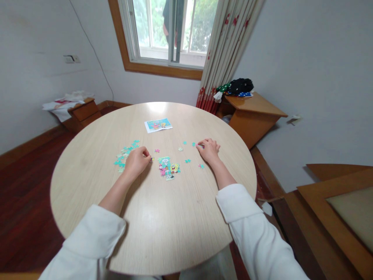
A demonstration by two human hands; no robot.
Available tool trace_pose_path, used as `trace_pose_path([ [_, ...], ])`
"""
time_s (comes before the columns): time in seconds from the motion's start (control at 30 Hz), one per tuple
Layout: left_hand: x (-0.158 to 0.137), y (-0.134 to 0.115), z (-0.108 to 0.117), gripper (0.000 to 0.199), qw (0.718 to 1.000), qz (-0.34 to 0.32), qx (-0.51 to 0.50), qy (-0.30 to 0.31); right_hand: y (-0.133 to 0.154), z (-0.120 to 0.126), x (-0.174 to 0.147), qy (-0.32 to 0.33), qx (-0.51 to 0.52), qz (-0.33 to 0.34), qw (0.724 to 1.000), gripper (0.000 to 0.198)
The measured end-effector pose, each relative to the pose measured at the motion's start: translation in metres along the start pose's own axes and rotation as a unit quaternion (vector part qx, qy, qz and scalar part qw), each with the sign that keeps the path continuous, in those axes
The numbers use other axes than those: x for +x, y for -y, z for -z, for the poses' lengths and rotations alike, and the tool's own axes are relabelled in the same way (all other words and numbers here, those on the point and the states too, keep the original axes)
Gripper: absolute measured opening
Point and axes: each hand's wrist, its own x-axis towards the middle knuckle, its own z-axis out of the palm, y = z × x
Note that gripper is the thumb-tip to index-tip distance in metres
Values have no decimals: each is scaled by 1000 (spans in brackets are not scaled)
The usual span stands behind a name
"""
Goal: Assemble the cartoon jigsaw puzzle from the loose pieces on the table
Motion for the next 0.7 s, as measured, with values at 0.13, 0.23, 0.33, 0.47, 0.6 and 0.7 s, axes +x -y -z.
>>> trace_pose_path([
  [0.13,0,0,1,8,1000,-3,2,-2,3,2,0,20,3,2,1000,13],
  [0.23,0,-1,2,8,1000,0,1,-1,3,3,0,34,6,6,999,12],
  [0.33,-1,-2,2,7,1000,4,0,1,4,5,-1,35,10,15,999,11],
  [0.47,-2,-3,3,6,1000,8,-11,7,6,9,-2,37,21,29,999,10],
  [0.6,-2,-4,3,6,1000,6,-13,4,8,12,-2,38,38,33,998,8],
  [0.7,-2,-1,1,6,1000,-2,-16,-2,6,12,-2,32,65,55,996,7],
])
